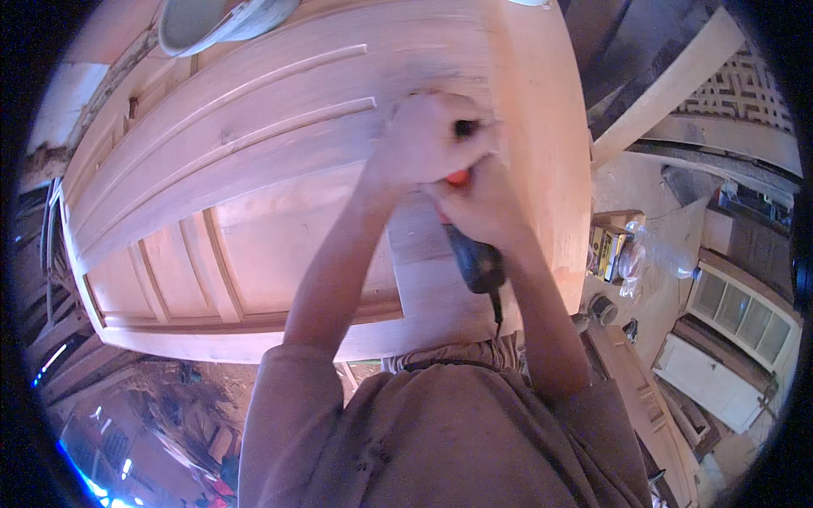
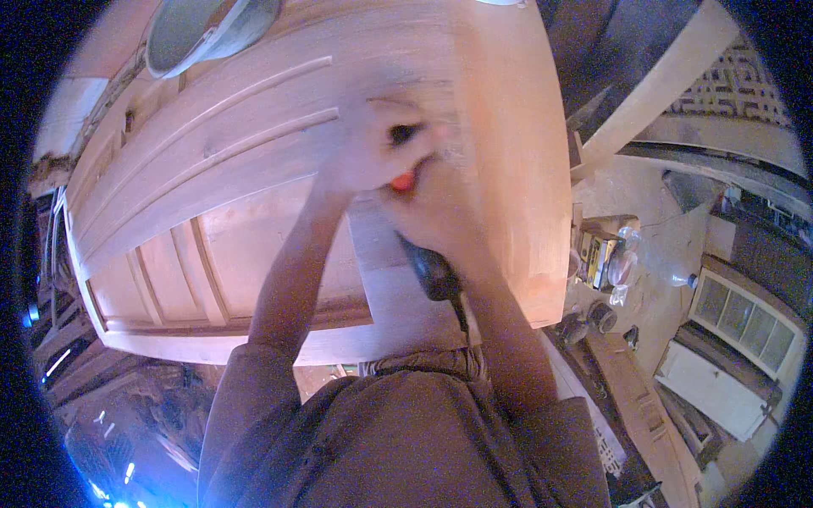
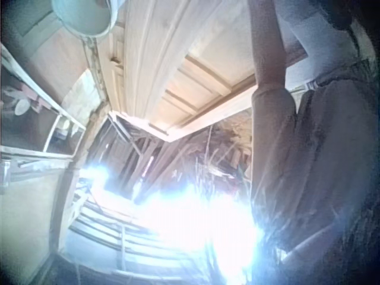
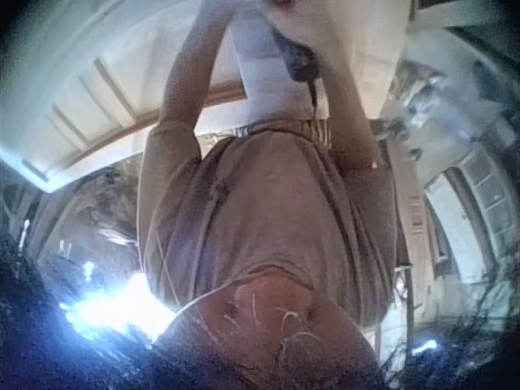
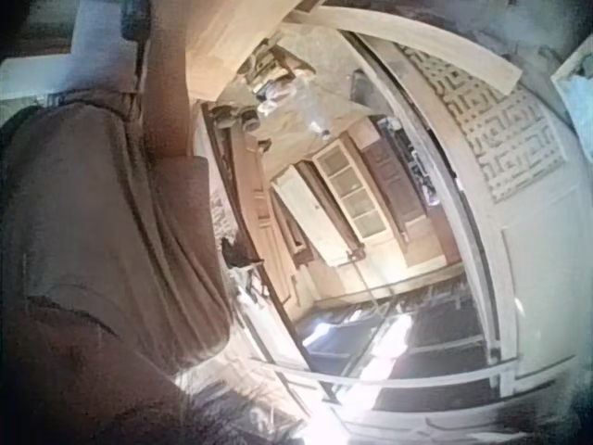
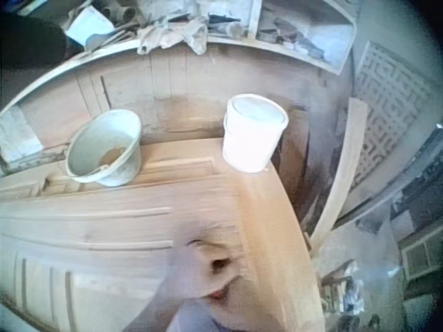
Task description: The person sands the surface of a wooden door using a power sander, wipes the dust off the surface by hand, and then flips the door over.
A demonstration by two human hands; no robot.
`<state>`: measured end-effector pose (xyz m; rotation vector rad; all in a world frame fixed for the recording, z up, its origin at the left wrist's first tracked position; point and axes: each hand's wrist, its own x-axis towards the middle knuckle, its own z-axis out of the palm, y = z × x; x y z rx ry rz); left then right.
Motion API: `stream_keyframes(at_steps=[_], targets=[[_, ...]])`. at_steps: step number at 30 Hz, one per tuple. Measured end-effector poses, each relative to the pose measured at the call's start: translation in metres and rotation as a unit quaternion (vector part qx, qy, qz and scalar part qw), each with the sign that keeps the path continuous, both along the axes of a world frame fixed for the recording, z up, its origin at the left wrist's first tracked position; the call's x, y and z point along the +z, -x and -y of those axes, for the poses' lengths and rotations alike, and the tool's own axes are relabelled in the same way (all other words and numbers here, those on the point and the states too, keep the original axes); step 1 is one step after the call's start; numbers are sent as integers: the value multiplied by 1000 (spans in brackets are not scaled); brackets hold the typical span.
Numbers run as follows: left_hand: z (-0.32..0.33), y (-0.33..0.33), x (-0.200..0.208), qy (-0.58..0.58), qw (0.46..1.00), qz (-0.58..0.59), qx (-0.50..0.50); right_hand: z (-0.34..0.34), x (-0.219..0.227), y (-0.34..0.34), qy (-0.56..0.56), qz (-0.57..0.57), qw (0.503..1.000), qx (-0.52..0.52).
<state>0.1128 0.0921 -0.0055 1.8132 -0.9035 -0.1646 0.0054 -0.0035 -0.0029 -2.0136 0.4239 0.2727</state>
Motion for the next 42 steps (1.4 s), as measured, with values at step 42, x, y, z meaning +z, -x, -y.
stream_keyframes(at_steps=[42], targets=[[78,-111,3,-30,998,-22,-52,65,12,-101,4,46,998,-48]])
